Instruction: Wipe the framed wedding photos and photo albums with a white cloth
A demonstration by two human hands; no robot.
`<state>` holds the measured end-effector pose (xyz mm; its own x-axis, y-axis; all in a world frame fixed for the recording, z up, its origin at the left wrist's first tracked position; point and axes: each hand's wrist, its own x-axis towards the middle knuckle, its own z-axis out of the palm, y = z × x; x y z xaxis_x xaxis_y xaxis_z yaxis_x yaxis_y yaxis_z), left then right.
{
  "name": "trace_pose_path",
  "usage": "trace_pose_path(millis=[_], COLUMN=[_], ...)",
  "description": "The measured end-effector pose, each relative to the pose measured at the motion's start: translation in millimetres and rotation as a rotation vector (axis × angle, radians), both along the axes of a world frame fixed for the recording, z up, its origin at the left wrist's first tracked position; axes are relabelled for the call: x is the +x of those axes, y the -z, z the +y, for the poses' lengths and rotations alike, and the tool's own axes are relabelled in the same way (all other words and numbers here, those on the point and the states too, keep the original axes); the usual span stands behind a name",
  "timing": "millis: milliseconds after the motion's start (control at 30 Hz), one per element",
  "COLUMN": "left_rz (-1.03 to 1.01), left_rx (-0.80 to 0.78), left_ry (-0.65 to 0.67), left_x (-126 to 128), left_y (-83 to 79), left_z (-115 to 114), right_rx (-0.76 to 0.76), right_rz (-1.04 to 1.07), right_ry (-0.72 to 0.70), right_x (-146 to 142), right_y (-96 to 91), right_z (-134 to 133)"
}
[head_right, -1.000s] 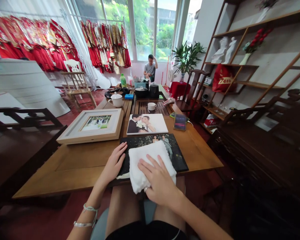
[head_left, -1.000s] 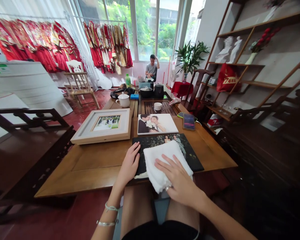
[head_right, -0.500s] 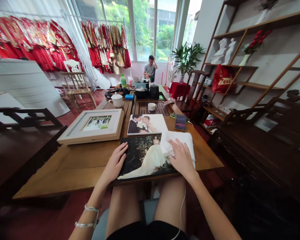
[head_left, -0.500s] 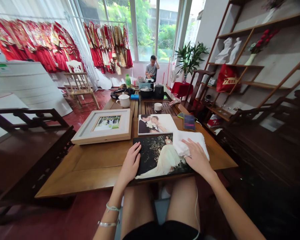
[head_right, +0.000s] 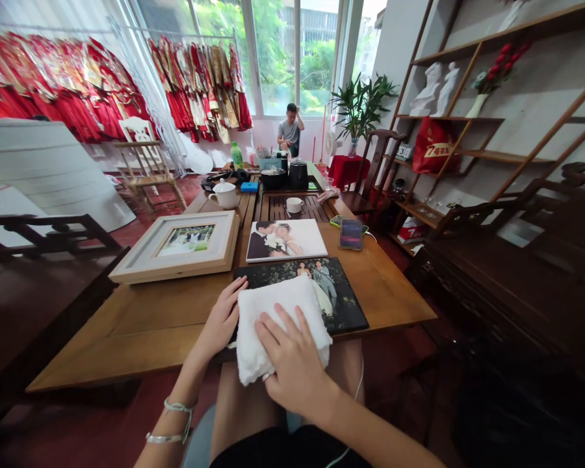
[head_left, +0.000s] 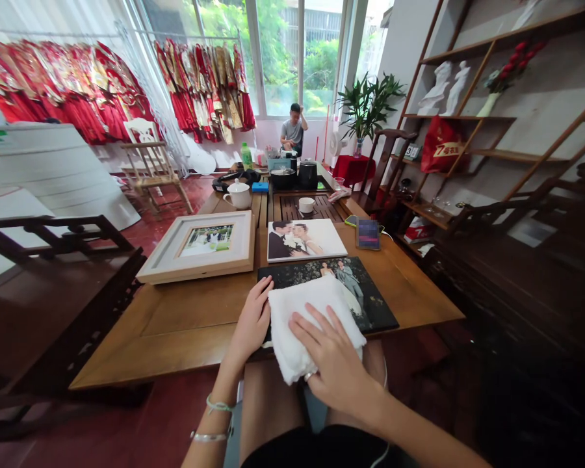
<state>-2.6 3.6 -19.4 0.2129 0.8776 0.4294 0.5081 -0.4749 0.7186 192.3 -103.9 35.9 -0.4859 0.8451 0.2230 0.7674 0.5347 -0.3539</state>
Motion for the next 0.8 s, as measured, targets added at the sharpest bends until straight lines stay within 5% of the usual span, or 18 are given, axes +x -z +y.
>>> trace_pose_path(millis=[333, 500, 667, 800], left_rz=[0.019, 0.014, 0.001, -0.001], left_rx=[-0.003, 0.014, -0.003, -0.004], left_ry=[-0.006, -0.021, 0.003, 0.013], left_x=[1.2, 1.8, -1.0, -2.4], left_y=[-2.9, -0.6, 0.2, -0.2], left_z=[-1.4, -1.2, -0.3, 0.0], right_rx=[0.037, 0.033, 0.040, -0.010], right_rz=[-0.062, -0.085, -0.042, 0.041], right_ry=[0.425, 0.398, 0.102, 0.040], right_x=[100.7, 52.2, -19.3, -14.6], right_y=[0.7, -0.5, -6.1, -7.7], right_z=[48.7, 56.9, 32.5, 33.1])
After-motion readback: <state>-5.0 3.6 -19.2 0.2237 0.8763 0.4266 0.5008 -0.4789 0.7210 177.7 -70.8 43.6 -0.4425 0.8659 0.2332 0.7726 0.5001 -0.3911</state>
